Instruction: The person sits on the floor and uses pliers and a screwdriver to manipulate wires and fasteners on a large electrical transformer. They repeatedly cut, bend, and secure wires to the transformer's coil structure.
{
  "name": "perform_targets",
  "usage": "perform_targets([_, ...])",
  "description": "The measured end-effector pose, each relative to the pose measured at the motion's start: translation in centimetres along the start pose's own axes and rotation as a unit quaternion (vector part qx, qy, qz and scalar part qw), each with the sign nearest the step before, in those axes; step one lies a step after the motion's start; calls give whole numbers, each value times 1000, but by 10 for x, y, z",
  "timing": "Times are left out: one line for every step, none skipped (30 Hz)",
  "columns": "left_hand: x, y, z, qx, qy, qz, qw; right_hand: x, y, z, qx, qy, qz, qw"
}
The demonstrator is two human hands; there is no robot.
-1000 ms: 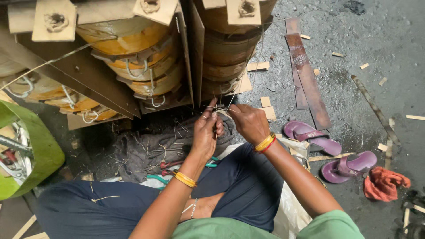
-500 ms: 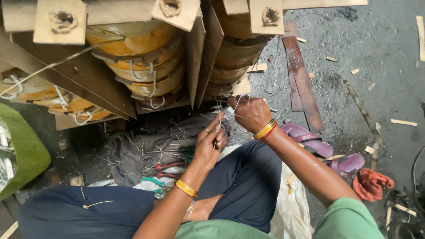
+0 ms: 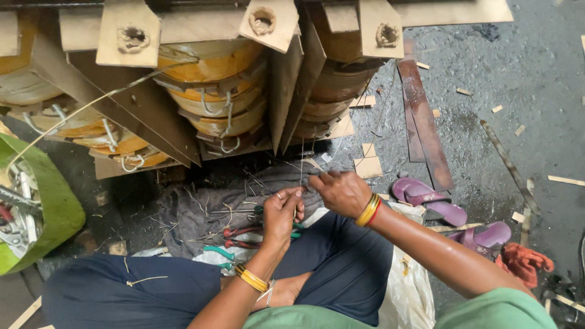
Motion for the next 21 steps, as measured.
perform_targets([-2,2,-1,-8,-3,3,1000,-1,1,0,-4,5,-3,1000])
perform_targets([-3,2,-2,-4,1,7,1000,-1,-1,2,-8,10,-5,1000])
perform_targets([-3,4,-5,-3,8,12,1000,-3,-1,-1,-9,18,-8,1000])
perform_targets([-3,5,-7,-3,14,16,1000,-7,-8,2,15,-2,-15,1000])
perform_targets([-2,8,-12,1,23,14,1000,-11,-16,3,41,-19,-19,999])
perform_targets([-1,9,-17,5,33,12,999,-14,-15,0,67,-35,-24,997])
perform_targets([0,3,-15,20,40,8,999,-13,-13,4,59,-28,-18,998])
perform_targets([-1,0,-18,13,38,-1,999,-14,-8,5,50,-22,-11,998])
perform_targets([-3,-5,-20,7,35,-8,999,-12,1,6,42,-17,-3,999])
perform_targets([-6,-10,-22,1,31,-15,999,-13,10,1,31,-20,21,999])
perform_targets([-7,-10,-28,-1,32,-7,999,-15,23,-14,23,-17,47,998])
perform_targets([-8,-8,-33,-4,34,0,999,-15,29,-26,15,-14,74,997])
perform_targets([-11,-2,-38,-13,33,6,999,-15,31,-40,22,-19,83,996])
perform_targets([-14,1,-40,-6,43,-3,999,-16,32,-53,30,-24,93,995])
perform_targets([-14,4,-38,1,55,-14,998,-17,30,-64,38,-29,100,994])
perform_targets([-16,7,-37,9,67,-24,997,-19,27,-73,70,-48,111,990])
perform_targets([-19,9,-37,12,62,-13,998,-21,26,-81,104,-69,119,985])
perform_targets([-21,11,-40,16,58,-2,998,-22,26,-88,137,-90,126,978])
perform_targets([-19,9,-40,26,58,9,998,-20,22,-94,196,-97,136,966])
perform_targets([-15,13,-46,-7,57,10,998,-16,22,-102,254,-104,145,950])
perform_targets([-12,19,-60,-41,55,12,998,-12,24,-113,312,-110,155,931])
Point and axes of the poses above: each hand's wrist, its own z-axis towards the middle knuckle, its own x-axis out of the palm, y = z × x, the point moved 7 cm from there along z, towards the middle knuckle, and after that the axes turned 4 degrees about -y, right-handed, at the moved point
